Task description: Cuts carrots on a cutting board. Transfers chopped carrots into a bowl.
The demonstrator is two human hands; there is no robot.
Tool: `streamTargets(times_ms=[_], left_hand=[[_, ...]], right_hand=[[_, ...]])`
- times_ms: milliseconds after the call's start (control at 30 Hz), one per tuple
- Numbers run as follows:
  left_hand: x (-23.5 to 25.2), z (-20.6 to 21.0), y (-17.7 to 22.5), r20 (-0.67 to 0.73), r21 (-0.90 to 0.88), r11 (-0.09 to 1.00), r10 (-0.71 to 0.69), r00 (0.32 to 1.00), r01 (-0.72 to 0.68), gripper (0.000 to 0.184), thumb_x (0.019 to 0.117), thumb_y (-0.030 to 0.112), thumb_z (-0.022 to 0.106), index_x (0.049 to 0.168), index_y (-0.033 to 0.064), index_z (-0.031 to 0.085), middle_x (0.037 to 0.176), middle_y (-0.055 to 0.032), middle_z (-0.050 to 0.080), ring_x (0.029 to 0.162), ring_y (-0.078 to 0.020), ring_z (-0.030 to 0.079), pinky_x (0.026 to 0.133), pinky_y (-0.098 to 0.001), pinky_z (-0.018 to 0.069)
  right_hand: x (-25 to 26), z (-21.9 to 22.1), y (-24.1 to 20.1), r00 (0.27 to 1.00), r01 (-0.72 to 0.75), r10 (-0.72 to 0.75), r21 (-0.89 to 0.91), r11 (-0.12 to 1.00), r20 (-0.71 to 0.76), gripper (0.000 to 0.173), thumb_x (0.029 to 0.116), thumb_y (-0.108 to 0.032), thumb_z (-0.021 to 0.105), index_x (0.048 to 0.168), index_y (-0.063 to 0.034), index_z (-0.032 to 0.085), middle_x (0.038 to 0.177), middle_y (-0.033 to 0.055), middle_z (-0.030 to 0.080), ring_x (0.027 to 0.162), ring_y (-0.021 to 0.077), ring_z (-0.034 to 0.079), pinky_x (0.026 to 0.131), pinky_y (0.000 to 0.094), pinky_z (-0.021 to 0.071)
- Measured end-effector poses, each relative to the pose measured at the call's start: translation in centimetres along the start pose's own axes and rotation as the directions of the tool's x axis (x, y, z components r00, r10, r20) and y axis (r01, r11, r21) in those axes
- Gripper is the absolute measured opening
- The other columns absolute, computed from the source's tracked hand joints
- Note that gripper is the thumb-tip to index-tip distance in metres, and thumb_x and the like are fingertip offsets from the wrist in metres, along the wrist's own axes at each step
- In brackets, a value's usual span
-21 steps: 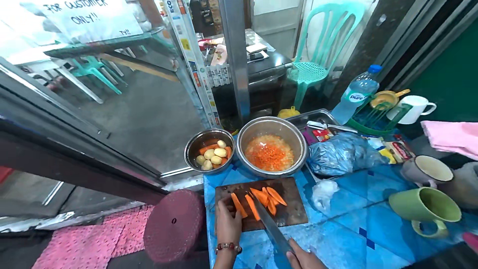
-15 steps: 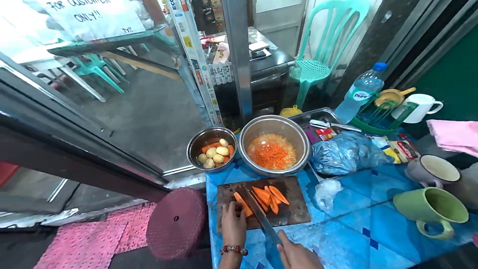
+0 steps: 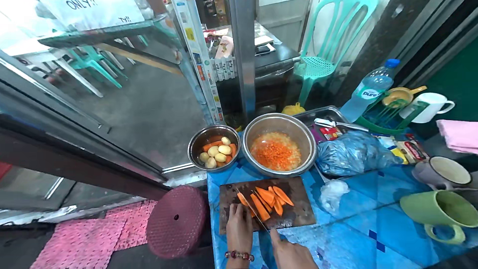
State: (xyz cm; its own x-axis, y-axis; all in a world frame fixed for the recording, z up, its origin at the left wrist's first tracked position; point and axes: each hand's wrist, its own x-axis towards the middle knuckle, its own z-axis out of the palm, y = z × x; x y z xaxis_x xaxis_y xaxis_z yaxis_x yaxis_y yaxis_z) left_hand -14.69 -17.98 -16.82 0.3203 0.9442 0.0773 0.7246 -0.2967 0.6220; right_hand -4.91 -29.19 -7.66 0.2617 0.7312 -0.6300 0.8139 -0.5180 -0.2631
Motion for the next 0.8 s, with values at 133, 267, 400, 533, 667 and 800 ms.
streamTargets(times_ms=[133,267,400,533,667,800], left_hand=[[0.0,-0.1,0.1,-0.012,-0.003,1.0,-0.013,1.0,0.013,0.007,0.0892,0.006,0.071,0.092,0.0017,0.075,0.1,-0.0144,0.069,0.079,-0.0219,0.071,0.072,-0.0377,0.0617],[-0.1,-0.2,0.2,0.0,0.0,0.999,-0.044,0.999,0.044,0.006,0.0887,0.005,0.071,0.091,0.0029,0.076,0.102,-0.0153,0.07,0.083,-0.0238,0.073,0.074,-0.0391,0.0623],[0.0,-0.8,0.5,0.093,0.001,0.995,-0.1,0.991,0.1,0.008,0.0913,0.006,0.069,0.095,0.0035,0.075,0.108,-0.0136,0.07,0.087,-0.0203,0.072,0.079,-0.0352,0.0619],[-0.1,-0.4,0.1,0.099,-0.037,0.992,-0.115,0.988,0.119,0.01,0.0939,0.009,0.069,0.099,0.0069,0.077,0.111,-0.0119,0.07,0.091,-0.018,0.072,0.083,-0.0325,0.0617],[-0.2,-0.1,-0.1,0.039,-0.076,0.993,-0.091,0.995,0.093,0.008,0.092,0.008,0.072,0.097,0.0056,0.077,0.11,-0.013,0.071,0.09,-0.0196,0.073,0.081,-0.0335,0.0621],[-0.6,-0.5,0.1,0.043,-0.098,0.992,-0.08,0.996,0.084,0.01,0.0918,0.005,0.07,0.099,0.0019,0.076,0.112,-0.0154,0.072,0.094,-0.022,0.073,0.085,-0.0358,0.0619]], right_hand=[[1.0,-0.1,-0.7,0.999,-0.032,0.03,0.037,0.999,0.045,0.038,0.1106,-0.017,0.038,0.146,-0.0047,0.046,0.098,0.0243,0.074,0.095,0.0468,0.074,0.079,0.061,0.0584],[3.0,0.2,-1.9,0.999,-0.041,0.04,0.028,0.999,0.005,0.037,0.1076,-0.009,0.043,0.144,-0.0049,0.048,0.098,0.0229,0.074,0.095,0.0448,0.075,0.079,0.0585,0.0593],[4.6,1.4,-2.0,0.999,-0.031,0.03,-0.018,0.999,-0.033,0.036,0.1068,-0.007,0.043,0.142,-0.0043,0.049,0.097,0.0224,0.074,0.094,0.0439,0.075,0.077,0.0567,0.0602],[5.5,1.3,-0.7,1.0,-0.012,0.012,0.09,0.996,0.002,0.041,0.1131,-0.026,0.036,0.148,-0.007,0.045,0.102,0.0234,0.074,0.099,0.0439,0.074,0.084,0.0589,0.0585],[5.3,-0.2,0.0,0.998,0.005,-0.012,0.115,0.993,0.062,0.044,0.1138,-0.031,0.033,0.151,-0.0099,0.042,0.108,0.0241,0.073,0.105,0.0443,0.072,0.088,0.0605,0.0566],[3.2,-0.2,-0.3,1.0,0.001,-0.002,0.069,0.998,0.013,0.043,0.1135,-0.029,0.033,0.148,-0.0066,0.045,0.1,0.0238,0.074,0.099,0.0451,0.073,0.084,0.0602,0.0575]])
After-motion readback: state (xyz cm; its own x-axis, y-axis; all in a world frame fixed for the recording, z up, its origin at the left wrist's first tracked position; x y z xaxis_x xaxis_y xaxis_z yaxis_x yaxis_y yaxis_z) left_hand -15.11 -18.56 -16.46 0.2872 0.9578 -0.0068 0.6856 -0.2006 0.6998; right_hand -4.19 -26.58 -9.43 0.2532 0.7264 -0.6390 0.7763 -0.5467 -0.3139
